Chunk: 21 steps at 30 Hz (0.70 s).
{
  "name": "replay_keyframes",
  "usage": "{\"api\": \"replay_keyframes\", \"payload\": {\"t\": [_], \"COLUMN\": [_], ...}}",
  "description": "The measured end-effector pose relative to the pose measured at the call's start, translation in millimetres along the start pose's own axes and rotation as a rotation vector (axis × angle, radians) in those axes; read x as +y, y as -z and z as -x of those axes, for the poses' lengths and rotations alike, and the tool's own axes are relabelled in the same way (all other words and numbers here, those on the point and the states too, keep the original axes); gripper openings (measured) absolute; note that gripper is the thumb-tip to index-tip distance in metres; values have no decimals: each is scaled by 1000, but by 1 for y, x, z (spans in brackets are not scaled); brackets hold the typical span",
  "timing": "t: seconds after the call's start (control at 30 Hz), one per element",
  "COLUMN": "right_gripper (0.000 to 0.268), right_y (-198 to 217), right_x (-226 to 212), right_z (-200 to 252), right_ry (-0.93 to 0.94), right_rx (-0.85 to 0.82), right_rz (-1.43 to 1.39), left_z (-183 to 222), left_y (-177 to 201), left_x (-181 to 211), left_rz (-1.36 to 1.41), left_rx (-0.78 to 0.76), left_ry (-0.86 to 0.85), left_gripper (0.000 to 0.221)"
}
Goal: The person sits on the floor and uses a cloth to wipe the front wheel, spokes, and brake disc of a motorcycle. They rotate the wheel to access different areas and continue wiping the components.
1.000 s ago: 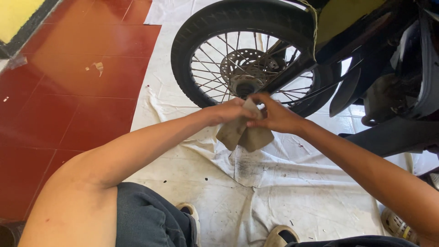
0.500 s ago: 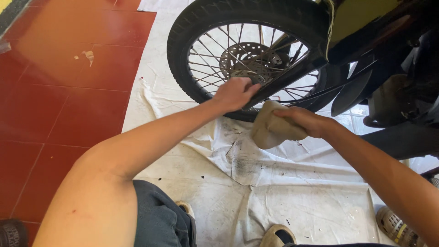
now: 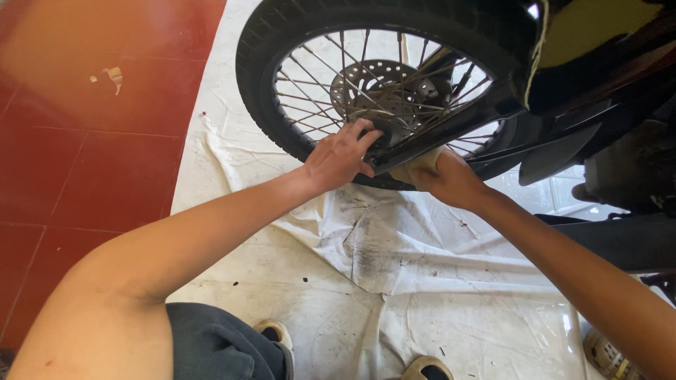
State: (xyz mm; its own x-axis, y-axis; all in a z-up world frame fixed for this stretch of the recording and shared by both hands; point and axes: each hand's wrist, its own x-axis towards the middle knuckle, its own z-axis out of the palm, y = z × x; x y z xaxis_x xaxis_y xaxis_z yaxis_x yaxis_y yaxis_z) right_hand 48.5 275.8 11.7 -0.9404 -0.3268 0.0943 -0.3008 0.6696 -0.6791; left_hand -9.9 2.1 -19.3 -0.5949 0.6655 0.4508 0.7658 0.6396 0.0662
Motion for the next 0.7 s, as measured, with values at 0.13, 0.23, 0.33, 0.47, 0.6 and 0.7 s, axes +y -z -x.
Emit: {"api": "replay_keyframes", "payload": {"t": [0.13, 0.23, 0.33, 0.47, 0.6, 0.7], "right_gripper": [30, 40, 43, 45, 43, 46], "right_y": [-9, -23, -22, -28, -21, -21], "right_x": [1, 3, -10, -14, -42, -26], "right_z": [-4, -4, -12, -10, -13, -16], "right_ry": [-12, -67, -220, -324, -421, -431], "right_rx": [-34, -45, 30, 28, 13, 11], "right_rz": [-147, -309, -477, -411, -335, -319], "left_z": [-2, -1, -4, -2, -3, -4], "left_y": [-9, -12, -21, -31, -14, -20], "left_x": [-3, -2, -10, -11, -4, -6], "left_rz": [-11, -1, -23, -80, -128, -159], "left_rx": [48, 9, -15, 5, -21, -13], "left_ry": [29, 61, 135, 70, 55, 36], "left_gripper": [86, 89, 104, 100, 94, 90]}}
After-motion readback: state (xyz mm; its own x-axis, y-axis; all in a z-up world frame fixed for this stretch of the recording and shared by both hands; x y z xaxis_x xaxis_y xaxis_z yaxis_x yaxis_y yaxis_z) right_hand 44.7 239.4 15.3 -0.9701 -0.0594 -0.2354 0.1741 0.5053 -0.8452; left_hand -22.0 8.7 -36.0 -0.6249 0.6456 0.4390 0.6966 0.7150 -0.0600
